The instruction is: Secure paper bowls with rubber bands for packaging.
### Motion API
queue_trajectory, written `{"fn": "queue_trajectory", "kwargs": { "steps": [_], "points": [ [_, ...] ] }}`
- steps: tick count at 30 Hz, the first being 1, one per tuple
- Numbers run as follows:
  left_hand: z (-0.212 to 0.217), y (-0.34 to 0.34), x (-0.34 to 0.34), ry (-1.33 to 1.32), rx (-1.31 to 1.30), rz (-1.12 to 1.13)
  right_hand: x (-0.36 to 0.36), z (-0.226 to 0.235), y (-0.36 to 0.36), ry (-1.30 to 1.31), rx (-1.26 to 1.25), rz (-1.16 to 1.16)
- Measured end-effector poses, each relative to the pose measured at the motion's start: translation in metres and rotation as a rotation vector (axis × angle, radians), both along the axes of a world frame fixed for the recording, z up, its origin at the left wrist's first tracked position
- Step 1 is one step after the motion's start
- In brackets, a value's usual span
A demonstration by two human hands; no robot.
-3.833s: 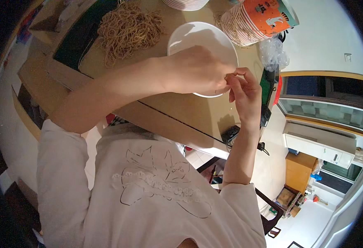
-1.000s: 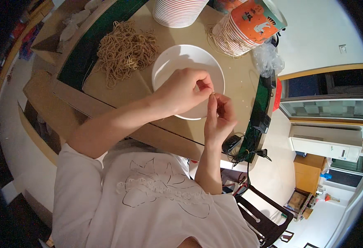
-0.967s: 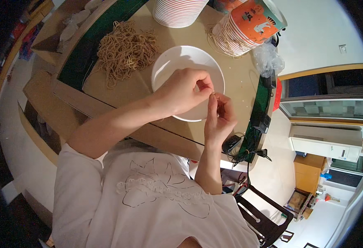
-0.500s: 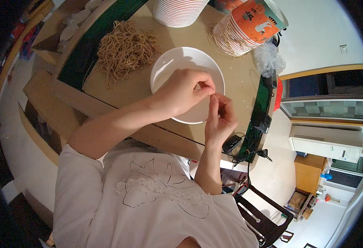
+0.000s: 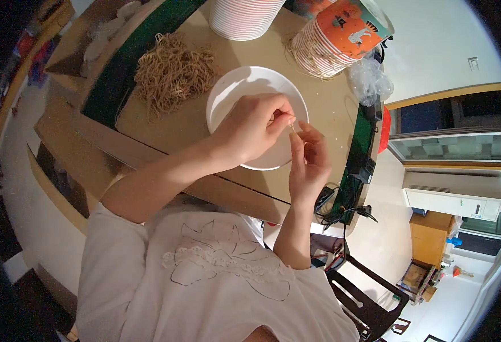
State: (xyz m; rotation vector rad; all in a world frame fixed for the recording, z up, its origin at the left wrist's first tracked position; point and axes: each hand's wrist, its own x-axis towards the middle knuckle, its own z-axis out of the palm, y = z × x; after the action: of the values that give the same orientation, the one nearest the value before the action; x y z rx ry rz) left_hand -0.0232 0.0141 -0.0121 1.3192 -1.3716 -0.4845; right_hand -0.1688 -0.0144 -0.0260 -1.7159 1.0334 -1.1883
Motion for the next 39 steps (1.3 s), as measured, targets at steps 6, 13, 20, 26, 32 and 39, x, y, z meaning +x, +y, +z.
{"fn": "queue_trajectory", "kwargs": {
  "steps": [6,13,20,26,32,39],
  "points": [
    [0.011,0.001,-0.004,0.052,0.068,-0.099,-0.005,0.010,-0.006,-0.005,-0.049,0.043],
    [0.035,0.010,0.006,0.014,0.194,-0.206,-0.019,0.011,-0.015,0.007,-0.148,0.114],
    [0.045,0.012,0.001,0.441,0.200,-0.362,-0.031,0.016,-0.013,0.118,-0.214,0.128],
    [0.068,0.018,0.006,0.493,0.263,-0.474,-0.040,0.002,-0.015,0.153,-0.198,0.177],
    [0.057,0.010,0.006,0.392,0.228,-0.461,-0.040,0.017,-0.016,0.370,-0.215,0.276],
    [0.027,-0.032,0.040,-0.480,-0.306,0.113,-0.045,0.019,-0.017,0.325,-0.192,0.385]
  ]
}}
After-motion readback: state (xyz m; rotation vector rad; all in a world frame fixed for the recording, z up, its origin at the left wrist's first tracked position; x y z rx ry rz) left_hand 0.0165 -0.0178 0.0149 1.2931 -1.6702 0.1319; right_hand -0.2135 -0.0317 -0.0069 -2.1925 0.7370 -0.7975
